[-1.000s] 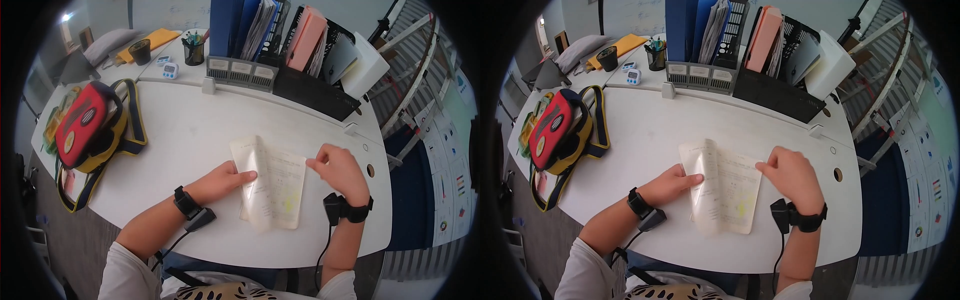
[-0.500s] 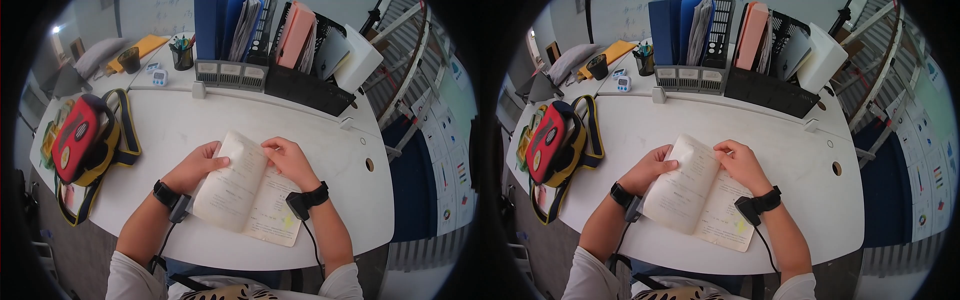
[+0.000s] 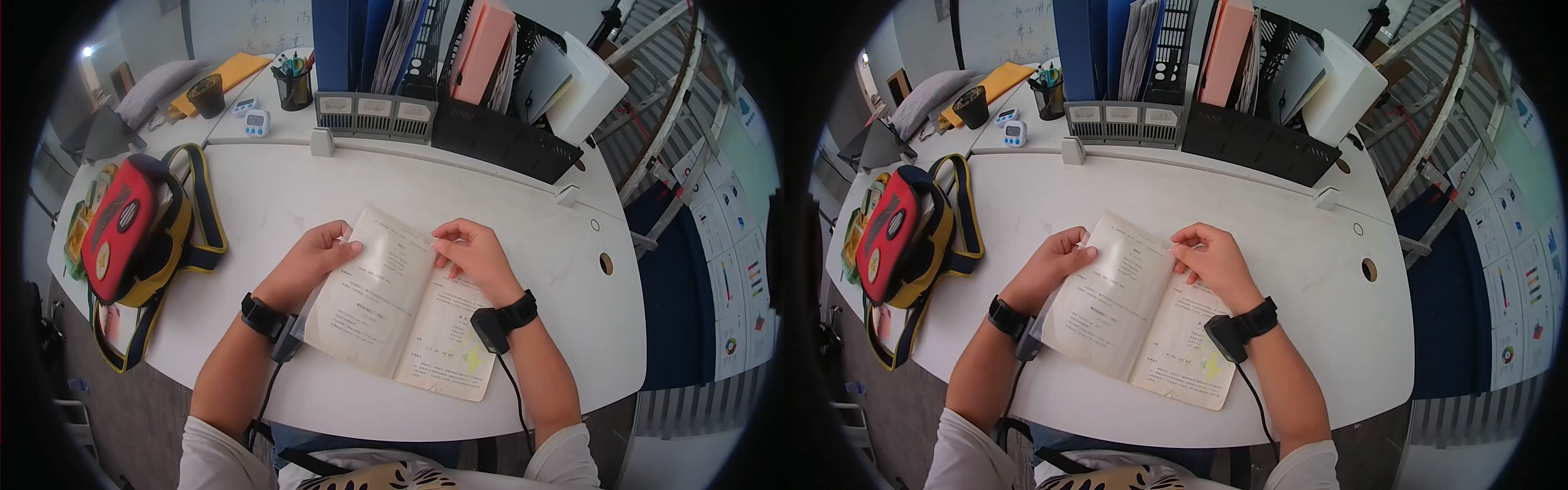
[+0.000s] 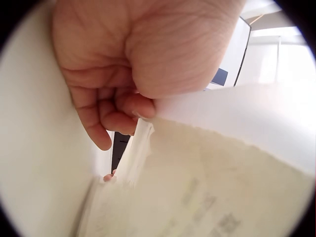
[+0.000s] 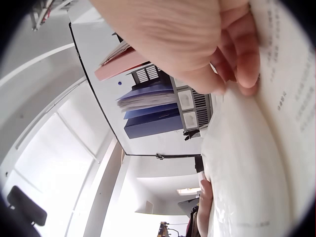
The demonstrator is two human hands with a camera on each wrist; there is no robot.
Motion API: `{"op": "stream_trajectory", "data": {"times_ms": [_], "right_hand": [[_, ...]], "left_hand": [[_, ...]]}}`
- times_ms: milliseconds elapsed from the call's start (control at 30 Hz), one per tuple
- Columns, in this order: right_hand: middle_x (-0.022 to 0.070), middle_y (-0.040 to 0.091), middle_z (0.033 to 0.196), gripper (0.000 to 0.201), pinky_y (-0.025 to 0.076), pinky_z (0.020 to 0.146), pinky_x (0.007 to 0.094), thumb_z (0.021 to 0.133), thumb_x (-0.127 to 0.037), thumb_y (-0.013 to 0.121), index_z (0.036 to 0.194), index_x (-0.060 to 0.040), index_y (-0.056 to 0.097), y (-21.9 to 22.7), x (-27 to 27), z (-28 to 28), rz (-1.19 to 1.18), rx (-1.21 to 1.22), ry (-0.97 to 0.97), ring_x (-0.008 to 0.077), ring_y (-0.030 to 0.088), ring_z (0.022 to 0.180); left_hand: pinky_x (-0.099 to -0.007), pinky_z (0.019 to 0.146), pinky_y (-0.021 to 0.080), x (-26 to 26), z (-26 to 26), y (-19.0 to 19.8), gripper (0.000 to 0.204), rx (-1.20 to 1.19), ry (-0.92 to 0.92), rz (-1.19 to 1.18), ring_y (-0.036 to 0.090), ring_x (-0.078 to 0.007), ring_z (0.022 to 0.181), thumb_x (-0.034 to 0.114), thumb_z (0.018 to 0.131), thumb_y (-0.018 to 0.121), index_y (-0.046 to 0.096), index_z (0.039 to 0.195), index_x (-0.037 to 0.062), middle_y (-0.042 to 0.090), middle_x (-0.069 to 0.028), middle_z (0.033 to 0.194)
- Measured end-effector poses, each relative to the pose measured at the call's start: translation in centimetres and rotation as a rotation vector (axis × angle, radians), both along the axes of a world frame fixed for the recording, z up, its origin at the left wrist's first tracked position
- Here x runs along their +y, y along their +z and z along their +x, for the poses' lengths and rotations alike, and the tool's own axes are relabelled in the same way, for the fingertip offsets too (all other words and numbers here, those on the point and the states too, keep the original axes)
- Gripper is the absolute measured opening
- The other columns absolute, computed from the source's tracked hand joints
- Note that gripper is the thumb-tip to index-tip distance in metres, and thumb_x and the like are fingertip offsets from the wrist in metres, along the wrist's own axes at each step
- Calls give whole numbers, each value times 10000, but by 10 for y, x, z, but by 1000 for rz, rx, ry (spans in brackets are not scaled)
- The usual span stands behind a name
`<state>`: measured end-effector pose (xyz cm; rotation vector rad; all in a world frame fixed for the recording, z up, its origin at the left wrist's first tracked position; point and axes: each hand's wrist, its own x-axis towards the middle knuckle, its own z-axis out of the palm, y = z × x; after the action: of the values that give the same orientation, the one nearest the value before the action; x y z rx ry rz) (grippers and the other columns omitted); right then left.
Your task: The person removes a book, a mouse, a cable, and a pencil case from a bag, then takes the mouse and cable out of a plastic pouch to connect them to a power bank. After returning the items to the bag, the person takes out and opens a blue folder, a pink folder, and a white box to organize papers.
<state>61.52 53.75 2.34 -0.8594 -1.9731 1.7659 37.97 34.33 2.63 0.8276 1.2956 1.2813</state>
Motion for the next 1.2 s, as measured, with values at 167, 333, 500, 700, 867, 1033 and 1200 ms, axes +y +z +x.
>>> {"op": "stream_trajectory", "data": {"times_ms": [167,333,500,700,867,1033,1200], "right_hand": [[94,729,960,175,560,559,237,1001,-97,709,1105,43,691,4,-2,0,-25,-33,-67,126,728,767],[41,678,967,136,452,535,197,998,-53,712,1110,3,660,0,0,0,-33,76,0,67,623,727],[25,639,974,150,424,533,197,998,-35,705,1130,-5,639,0,6,1,-78,68,71,41,542,697],[12,639,967,159,426,545,201,1013,-62,680,1155,-17,626,-1,9,3,-40,10,158,31,553,717],[-18,645,901,163,424,550,210,1033,-125,677,1159,-34,628,1,7,3,0,-51,166,24,556,717],[-34,647,804,214,419,581,208,1058,-225,679,1137,-30,640,-2,10,2,18,-35,118,25,517,700],[-15,673,832,230,480,680,232,1042,-225,701,1111,-7,676,-10,6,-3,143,-50,116,54,566,738]], "left_hand": [[-240,781,510,0,3,2,222,34,14,11,598,-40,848,269,1084,659,613,1029,59,655,22,920],[-239,781,514,0,4,4,207,19,18,-3,606,-44,848,265,1088,650,616,1029,69,666,13,933],[-242,816,507,0,1,-2,205,20,20,14,603,-50,868,268,1094,636,615,1027,76,673,12,954],[-229,826,480,-1,-7,-1,211,84,72,22,559,-29,874,278,1105,612,603,1022,85,637,50,941],[-217,812,466,-2,-17,-8,203,186,64,54,529,-9,874,271,1110,604,598,1017,89,612,71,942],[-231,873,461,-5,-24,-5,140,241,103,21,525,-43,917,202,1078,584,638,1024,85,628,46,1017],[-228,843,460,-4,-26,-7,140,236,99,49,518,-43,893,190,1082,587,632,1010,79,621,45,1006]]}}
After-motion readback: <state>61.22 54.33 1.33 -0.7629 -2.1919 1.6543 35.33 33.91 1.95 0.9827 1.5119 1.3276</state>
